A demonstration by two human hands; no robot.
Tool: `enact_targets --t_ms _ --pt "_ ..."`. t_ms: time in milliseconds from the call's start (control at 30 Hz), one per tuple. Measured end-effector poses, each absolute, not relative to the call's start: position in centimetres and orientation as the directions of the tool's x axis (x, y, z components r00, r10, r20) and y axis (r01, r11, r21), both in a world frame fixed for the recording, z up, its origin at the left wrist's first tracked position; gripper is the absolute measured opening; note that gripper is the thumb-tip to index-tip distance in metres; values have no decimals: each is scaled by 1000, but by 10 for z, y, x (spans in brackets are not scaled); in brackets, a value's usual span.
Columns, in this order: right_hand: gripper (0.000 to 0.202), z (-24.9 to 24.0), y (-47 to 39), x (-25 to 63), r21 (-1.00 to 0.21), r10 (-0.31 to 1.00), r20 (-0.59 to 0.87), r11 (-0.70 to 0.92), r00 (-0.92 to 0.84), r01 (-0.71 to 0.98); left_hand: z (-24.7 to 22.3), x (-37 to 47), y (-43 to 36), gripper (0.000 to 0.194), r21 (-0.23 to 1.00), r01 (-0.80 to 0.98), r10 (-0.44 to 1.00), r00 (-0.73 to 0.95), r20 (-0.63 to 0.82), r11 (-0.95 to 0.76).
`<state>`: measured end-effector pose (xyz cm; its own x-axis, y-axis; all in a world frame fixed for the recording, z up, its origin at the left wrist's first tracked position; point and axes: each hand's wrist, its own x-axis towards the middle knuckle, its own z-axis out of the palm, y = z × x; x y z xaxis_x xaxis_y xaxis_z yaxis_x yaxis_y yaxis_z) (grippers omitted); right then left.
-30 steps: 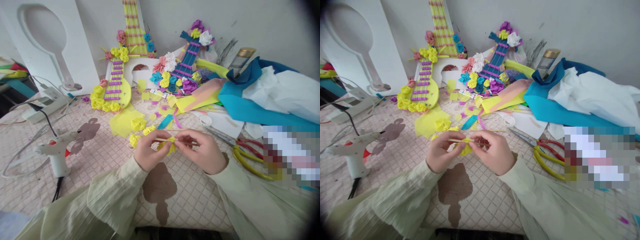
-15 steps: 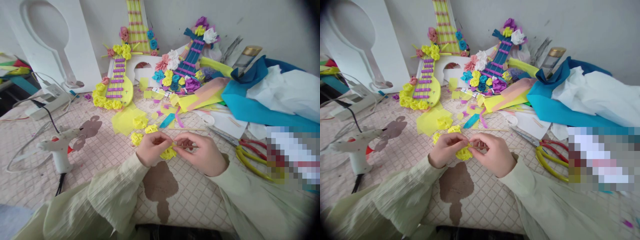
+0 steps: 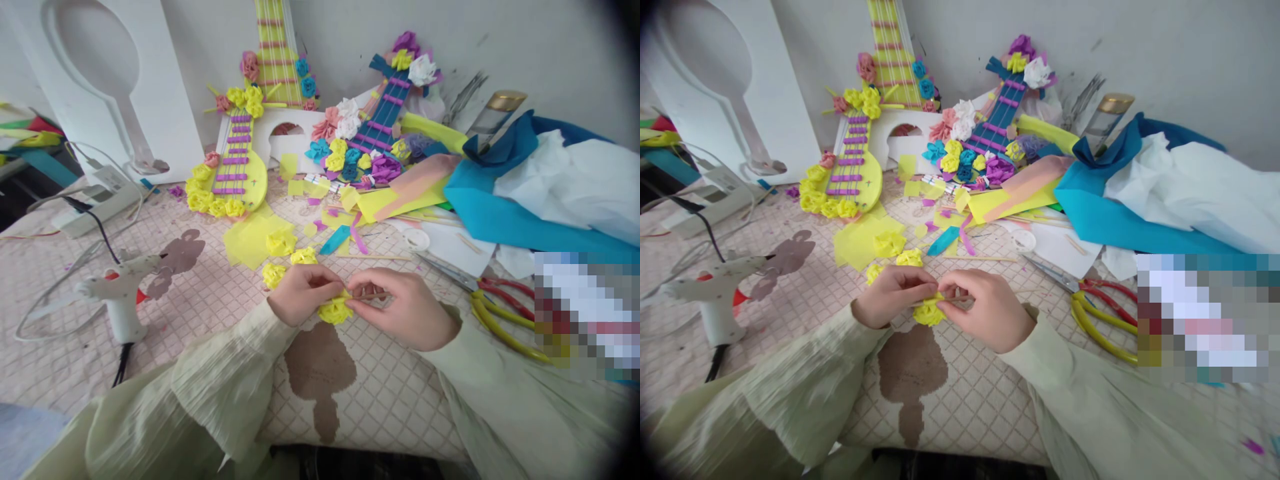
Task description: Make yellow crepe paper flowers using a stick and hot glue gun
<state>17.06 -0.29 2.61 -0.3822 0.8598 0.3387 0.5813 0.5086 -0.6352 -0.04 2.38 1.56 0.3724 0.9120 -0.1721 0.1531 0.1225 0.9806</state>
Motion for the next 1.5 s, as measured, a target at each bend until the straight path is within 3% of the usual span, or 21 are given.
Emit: enact_targets --t_ms 533,733,933,1200,1500 --pt "7 26 -4 167 -669 889 300 455 -346 588 14 -1 26 12 957 287 913 400 -78 -44" --pt "7 27 -3 168 -739 921 212 369 -326 564 14 0 24 13 959 280 916 395 -67 -51" --pt "4 26 0 173 -742 942 205 326 -264 586 18 0 21 11 972 202 896 444 22 -123" --pt "5 25 3 175 -751 932 228 353 -283 558 16 1 20 10 915 285 894 422 149 -287" --pt "9 24 4 176 -748 919 212 371 -332 551 21 -1 20 13 941 298 921 387 32 -158"
